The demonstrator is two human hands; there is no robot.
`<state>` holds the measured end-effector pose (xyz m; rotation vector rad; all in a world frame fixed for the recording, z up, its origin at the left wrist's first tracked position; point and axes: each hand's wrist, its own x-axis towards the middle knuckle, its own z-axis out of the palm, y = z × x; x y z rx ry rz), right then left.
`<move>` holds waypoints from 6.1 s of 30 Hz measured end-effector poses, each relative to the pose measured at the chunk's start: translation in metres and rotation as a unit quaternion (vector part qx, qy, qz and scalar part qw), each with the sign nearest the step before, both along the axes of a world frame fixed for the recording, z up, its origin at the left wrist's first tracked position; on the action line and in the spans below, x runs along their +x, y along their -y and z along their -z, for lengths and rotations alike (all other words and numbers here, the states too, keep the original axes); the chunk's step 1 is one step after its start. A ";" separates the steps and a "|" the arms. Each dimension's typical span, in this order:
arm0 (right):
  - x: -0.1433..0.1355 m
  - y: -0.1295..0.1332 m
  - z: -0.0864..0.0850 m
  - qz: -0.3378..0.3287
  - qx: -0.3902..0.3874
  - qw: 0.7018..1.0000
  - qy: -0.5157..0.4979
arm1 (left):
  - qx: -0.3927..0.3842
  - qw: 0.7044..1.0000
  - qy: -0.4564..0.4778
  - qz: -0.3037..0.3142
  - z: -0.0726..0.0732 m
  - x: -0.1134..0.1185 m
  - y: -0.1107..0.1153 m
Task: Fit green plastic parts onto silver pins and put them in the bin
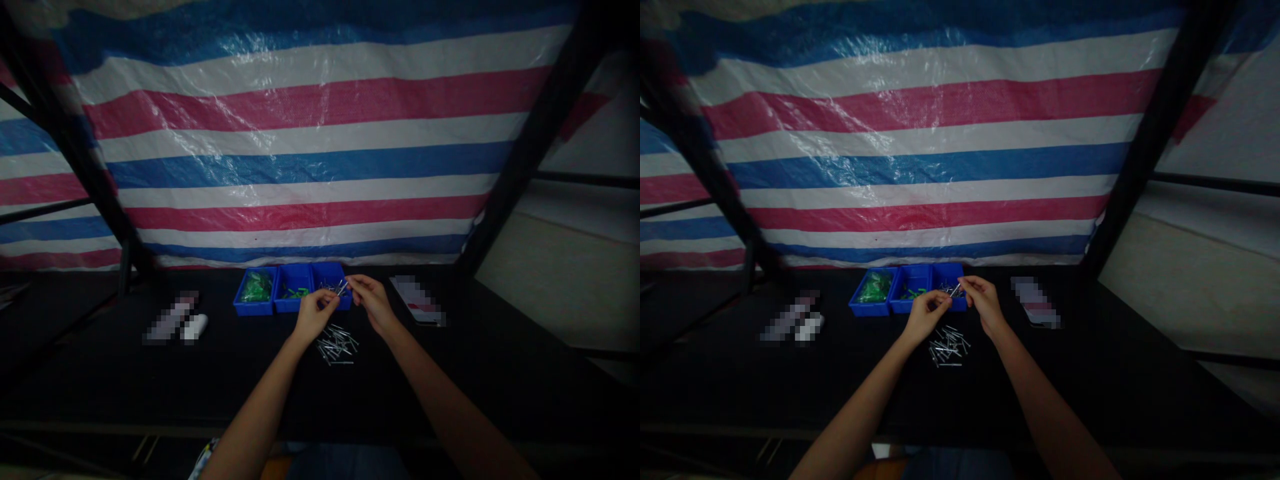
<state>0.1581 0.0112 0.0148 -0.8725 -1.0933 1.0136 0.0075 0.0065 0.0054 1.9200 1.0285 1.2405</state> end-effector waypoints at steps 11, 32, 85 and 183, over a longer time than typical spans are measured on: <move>-0.001 0.007 -0.007 -0.074 -0.024 0.996 -0.033 | -0.031 0.995 0.096 -0.009 -0.010 -0.005 -0.002; -0.016 0.006 0.012 -0.165 -0.019 0.980 0.111 | -0.015 0.994 0.108 -0.030 -0.015 -0.008 -0.003; -0.002 0.007 -0.008 -0.076 -0.015 0.996 -0.037 | -0.034 0.998 -0.023 0.053 -0.001 0.000 0.000; -0.007 0.000 0.010 -0.102 -0.012 0.994 0.048 | -0.189 0.951 0.230 0.087 -0.010 0.000 0.002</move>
